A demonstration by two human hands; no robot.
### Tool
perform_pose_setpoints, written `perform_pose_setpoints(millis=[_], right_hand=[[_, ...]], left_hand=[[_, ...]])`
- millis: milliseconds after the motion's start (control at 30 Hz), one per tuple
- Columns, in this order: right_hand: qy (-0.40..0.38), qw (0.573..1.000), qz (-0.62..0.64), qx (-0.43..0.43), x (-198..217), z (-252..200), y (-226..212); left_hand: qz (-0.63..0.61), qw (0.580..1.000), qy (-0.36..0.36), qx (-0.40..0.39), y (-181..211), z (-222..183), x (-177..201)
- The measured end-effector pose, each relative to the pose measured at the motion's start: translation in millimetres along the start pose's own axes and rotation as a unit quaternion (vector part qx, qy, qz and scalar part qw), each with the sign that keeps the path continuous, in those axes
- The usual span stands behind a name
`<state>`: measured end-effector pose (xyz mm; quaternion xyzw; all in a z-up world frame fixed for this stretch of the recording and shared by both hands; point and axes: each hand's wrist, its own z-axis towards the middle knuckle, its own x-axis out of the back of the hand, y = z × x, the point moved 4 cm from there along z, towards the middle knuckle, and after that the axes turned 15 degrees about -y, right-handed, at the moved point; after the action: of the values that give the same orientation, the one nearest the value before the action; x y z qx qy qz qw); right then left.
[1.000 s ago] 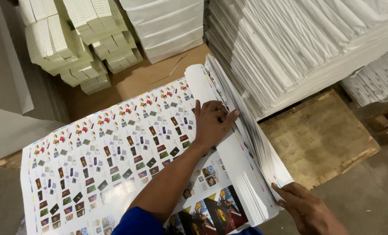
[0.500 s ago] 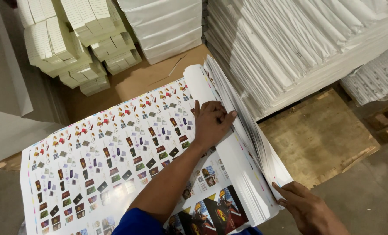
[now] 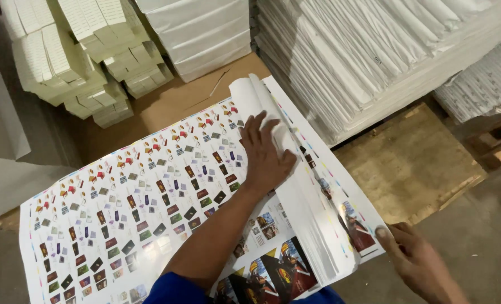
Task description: Checking or counting large printed sheets in a production environment by flipping through them one by one.
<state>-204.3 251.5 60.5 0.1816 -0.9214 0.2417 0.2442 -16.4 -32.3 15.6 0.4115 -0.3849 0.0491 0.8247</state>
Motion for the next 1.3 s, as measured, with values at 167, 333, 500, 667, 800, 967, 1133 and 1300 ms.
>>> perform_pose_setpoints(millis=[167,333,500,667,800,967,1133,1300], right_hand=[[0.083,0.979,-0.100,0.157,-7,13,4],[0.078,0.976,-0.047,0.198,-18,-3,-8],[0.018,0.951,-0.096,0.294,-34,-2,-5],[0.026,0.922,-0.140,0.361,-38,0,-9],[0.026,0.901,-0.150,0.406,-36,-1,-9],[0.028,0.902,-0.148,0.404,-38,6,-2],[0.045,0.914,-0.115,0.387,-36,6,2],[-0.009,0.945,-0.121,0.303,-33,7,2]], left_hand=[[0.037,0.989,-0.126,-0.065,12,1,2],[-0.110,0.984,-0.135,0.039,-7,6,9],[-0.152,0.973,-0.125,0.117,-19,8,1],[-0.151,0.969,-0.131,0.143,-12,11,4],[-0.147,0.976,-0.111,0.119,-15,10,0],[-0.134,0.980,-0.100,0.105,-13,9,1],[-0.101,0.983,-0.108,0.109,-13,9,0],[-0.106,0.982,-0.116,0.106,-9,9,3]])
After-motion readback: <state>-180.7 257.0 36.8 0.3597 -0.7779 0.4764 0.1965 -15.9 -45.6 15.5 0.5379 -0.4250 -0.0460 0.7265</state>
